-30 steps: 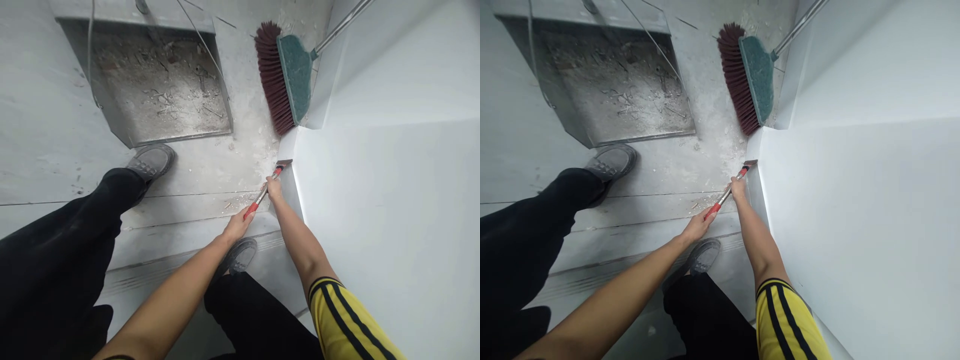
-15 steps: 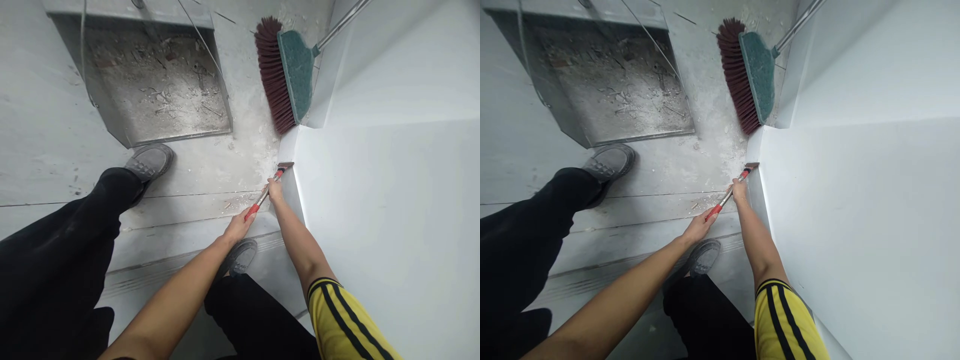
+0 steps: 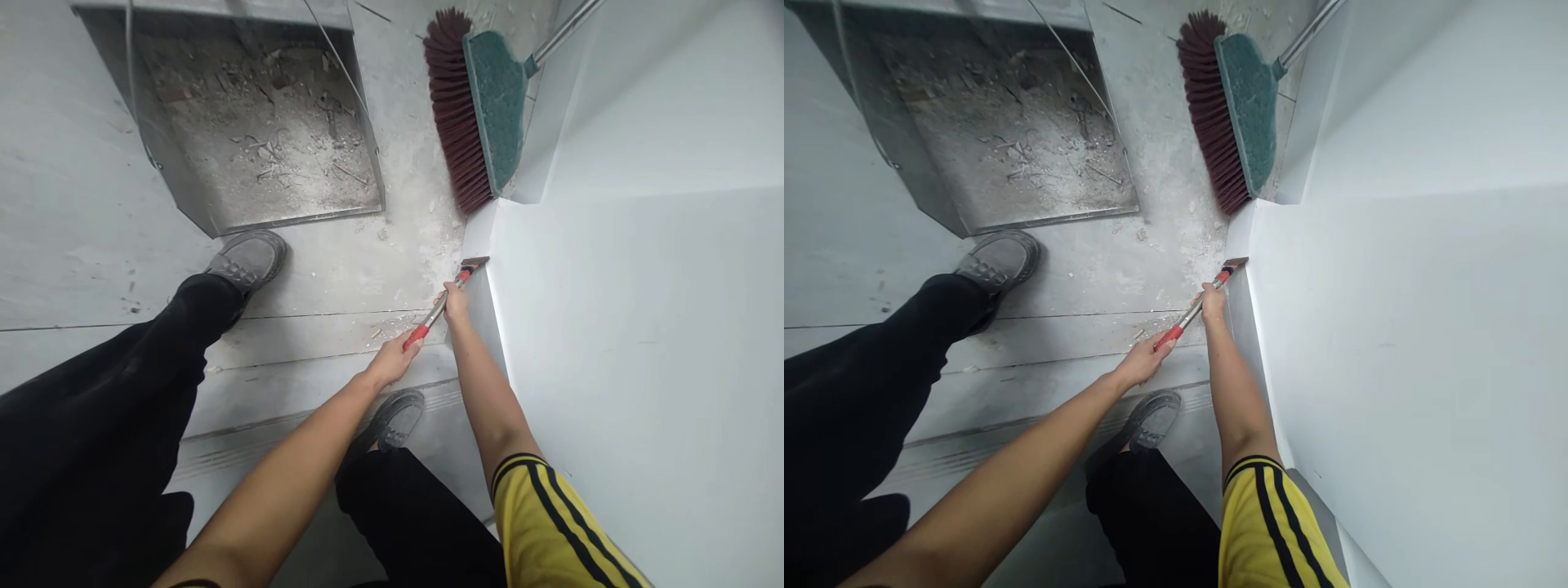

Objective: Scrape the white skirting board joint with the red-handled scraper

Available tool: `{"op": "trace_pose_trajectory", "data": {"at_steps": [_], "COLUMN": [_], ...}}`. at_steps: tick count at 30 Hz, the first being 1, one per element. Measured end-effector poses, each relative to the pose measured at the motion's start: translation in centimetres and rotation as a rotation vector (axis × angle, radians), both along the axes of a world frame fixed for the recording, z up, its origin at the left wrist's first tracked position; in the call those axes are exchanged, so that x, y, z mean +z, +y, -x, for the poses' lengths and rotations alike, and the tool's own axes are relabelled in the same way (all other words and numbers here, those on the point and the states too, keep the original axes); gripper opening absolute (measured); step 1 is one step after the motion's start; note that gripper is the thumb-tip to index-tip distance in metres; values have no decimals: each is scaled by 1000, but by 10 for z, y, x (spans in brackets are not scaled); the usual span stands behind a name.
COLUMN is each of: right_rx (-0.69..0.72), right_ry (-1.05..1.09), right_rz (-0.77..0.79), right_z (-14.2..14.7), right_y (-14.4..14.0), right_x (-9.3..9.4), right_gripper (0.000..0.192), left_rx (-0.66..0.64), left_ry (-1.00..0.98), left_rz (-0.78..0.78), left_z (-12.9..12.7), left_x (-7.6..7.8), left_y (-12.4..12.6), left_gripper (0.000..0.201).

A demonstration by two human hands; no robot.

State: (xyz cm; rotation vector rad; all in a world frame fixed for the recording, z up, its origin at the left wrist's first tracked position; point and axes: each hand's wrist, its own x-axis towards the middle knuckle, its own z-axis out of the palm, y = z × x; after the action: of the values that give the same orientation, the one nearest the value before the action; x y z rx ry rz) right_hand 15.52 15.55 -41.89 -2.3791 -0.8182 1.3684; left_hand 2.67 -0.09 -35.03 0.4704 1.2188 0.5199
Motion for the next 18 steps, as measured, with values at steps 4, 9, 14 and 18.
{"op": "trace_pose_trajectory", "data": {"at_steps": [4,9,14,18], "right_rx": [-20,-28,-16,13], "right_ry": [27,37,46,32], "right_rz": [-15,-54,-61,-84], "right_z": [10,22,31,38], "right_y": [12,37,57,82], "right_x": [-7,-15,-26,-35], "right_gripper": [9,7,5,5], "left_rx": [-33,-19,1,17], "left_ry": [-46,-50,-66,-49], "left_rz": [40,59,78,52], "left_z": [14,23,32,39], "left_x": [-2,-3,-4,-7], "left_y": [16,41,59,80], "left_gripper": [59,58,57,57]}}
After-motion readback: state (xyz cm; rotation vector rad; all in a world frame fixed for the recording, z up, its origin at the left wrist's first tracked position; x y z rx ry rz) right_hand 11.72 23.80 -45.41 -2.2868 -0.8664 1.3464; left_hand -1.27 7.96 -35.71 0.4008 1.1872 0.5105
